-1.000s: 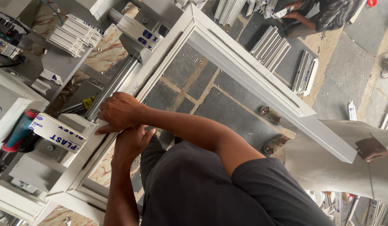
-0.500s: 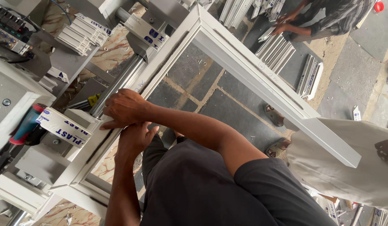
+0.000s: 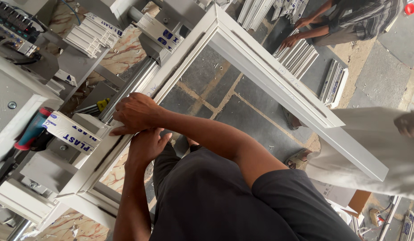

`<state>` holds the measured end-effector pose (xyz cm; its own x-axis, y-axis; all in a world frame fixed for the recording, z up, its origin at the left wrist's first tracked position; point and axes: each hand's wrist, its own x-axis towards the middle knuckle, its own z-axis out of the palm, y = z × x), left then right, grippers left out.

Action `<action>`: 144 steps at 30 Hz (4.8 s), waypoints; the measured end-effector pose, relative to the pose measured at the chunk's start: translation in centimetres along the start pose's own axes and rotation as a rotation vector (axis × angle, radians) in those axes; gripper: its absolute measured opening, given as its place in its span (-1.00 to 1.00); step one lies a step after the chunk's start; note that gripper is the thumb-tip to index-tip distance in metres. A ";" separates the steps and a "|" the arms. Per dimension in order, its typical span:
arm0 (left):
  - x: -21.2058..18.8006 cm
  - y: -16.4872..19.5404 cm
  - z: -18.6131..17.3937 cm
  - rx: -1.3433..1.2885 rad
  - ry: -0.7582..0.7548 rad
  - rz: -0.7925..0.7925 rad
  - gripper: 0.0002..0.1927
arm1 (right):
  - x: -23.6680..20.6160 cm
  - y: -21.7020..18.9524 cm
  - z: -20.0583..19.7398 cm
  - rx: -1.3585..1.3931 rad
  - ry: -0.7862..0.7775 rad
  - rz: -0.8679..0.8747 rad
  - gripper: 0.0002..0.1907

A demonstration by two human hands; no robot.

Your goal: The person assembles white plastic window frame profiles using a corner-cutting machine and a utility knife. They position profiles in the machine, cut corners, and then trim edges to create clean joints. The person handles multiple frame pieces and uses a knife to refine the corners.

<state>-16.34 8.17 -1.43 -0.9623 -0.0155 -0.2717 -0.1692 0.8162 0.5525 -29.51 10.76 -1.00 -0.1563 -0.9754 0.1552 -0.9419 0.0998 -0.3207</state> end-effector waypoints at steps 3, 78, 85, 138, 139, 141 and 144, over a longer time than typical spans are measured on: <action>0.0 0.3 -0.2 -0.003 0.002 0.005 -0.53 | 0.0 -0.1 -0.3 -0.006 -0.044 0.023 -0.28; -23.3 1.4 5.4 -0.771 0.893 -0.921 0.08 | 0.1 -1.6 -0.5 -0.029 -0.249 0.014 -0.22; -23.7 0.1 6.8 -0.847 0.944 -0.830 0.13 | 0.2 -1.8 -0.8 -0.021 -0.228 0.025 -0.23; -26.3 -5.1 10.9 -0.650 0.902 -0.634 -0.05 | -0.1 -1.5 1.2 -0.024 -0.147 -0.004 -0.21; -26.3 -5.0 10.8 -0.632 0.893 -0.644 -0.05 | -0.1 -1.5 1.2 -0.025 -0.152 -0.003 -0.21; -26.1 -4.6 10.5 -0.623 0.882 -0.655 -0.04 | -0.1 -1.5 1.2 0.010 -0.159 0.001 -0.22; -25.7 -3.9 10.0 -0.656 0.892 -0.665 -0.04 | 0.0 -1.5 1.2 -0.006 -0.160 -0.003 -0.21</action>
<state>11.21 11.17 -4.43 -0.4195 -0.8925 -0.1658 -0.4958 0.0722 0.8654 -27.79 10.44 -1.62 -0.1043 -0.9945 0.0055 -0.9441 0.0973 -0.3150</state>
